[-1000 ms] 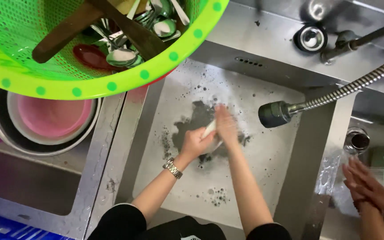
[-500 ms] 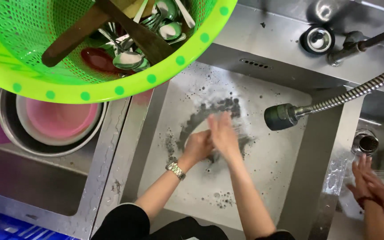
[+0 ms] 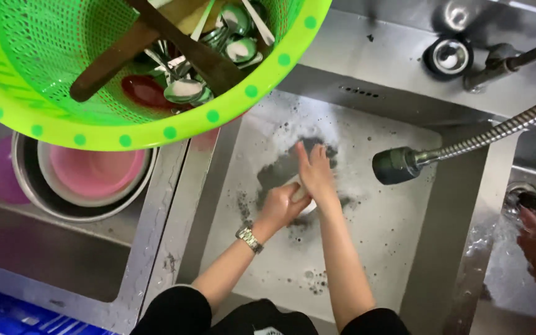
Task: The person washes various dishes, including plates, bowls, and a large pot, under running water in a double-basin stainless steel sink. They rinse each item and place it into a blue plastic dish rack beside the sink.
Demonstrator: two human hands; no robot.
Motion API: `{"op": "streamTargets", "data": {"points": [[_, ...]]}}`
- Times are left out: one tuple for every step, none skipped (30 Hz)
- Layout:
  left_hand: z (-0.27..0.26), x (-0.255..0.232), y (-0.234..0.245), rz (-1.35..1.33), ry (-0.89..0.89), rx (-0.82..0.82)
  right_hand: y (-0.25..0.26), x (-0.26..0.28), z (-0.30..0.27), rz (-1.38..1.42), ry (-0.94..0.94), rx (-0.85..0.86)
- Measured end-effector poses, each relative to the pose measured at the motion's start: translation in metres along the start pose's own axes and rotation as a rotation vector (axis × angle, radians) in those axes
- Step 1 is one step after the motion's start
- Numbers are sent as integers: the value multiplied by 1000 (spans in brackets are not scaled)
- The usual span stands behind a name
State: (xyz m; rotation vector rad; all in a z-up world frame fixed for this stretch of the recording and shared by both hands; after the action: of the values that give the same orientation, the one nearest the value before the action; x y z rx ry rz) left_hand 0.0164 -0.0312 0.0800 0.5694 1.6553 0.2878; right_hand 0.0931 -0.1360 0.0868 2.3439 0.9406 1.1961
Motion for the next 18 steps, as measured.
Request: {"op": "streamTargets", "data": {"points": [[2, 6, -6, 20, -72, -25, 1, 5, -13, -29, 76, -53], [4, 11, -12, 39, -143, -50, 3, 10, -25, -58, 153, -107], [6, 11, -15, 39, -144, -49, 11, 20, -39, -57, 152, -108], [6, 8, -15, 54, -183, -99, 20, 32, -53, -23, 193, -101], [5, 6, -18, 67, -223, -144, 28, 41, -69, 13, 227, -96], [2, -9, -9, 66, -224, -137, 30, 17, -48, 15, 221, -99], [0, -25, 1, 17, -280, -149, 32, -12, -26, 155, 77, -88], [-2, -41, 12, -33, -336, -160, 33, -41, -4, 295, -66, -77], [1, -27, 2, -30, -343, -162, 31, -28, -16, 298, -61, -81], [5, -8, -8, -135, -254, -164, 33, -11, -29, 208, 52, -152], [1, 13, -22, -244, -152, -158, 31, 1, -47, 116, 151, -215], [0, 10, -28, -245, -147, -152, 26, -7, -47, 117, 144, -213], [1, 11, -30, -234, -83, -232, 24, -8, -48, 136, 257, -261], [1, 10, -32, -222, -18, -312, 23, -9, -50, 155, 371, -309], [-2, 3, -24, -220, -21, -314, 29, -16, -34, 157, 375, -310], [-4, -1, -16, -304, 41, -316, 33, -33, -14, 355, 135, -230], [-6, -6, -10, -390, 103, -315, 35, -49, 3, 547, -109, -147], [-2, -13, 2, -390, 99, -315, 35, -56, 0, 549, -106, -150]]}}
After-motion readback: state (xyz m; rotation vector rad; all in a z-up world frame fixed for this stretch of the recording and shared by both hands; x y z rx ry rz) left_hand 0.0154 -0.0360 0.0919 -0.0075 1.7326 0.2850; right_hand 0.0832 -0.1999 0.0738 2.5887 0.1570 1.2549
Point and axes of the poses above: each hand's wrist, its own z-axis towards the middle knuckle, its own y-axis out of the back of the hand, x = y × z, the point moved 4 cm from there along z, towards the middle knuckle, and after that the axes turned 3 degrees about x, right-handed, at the moved point
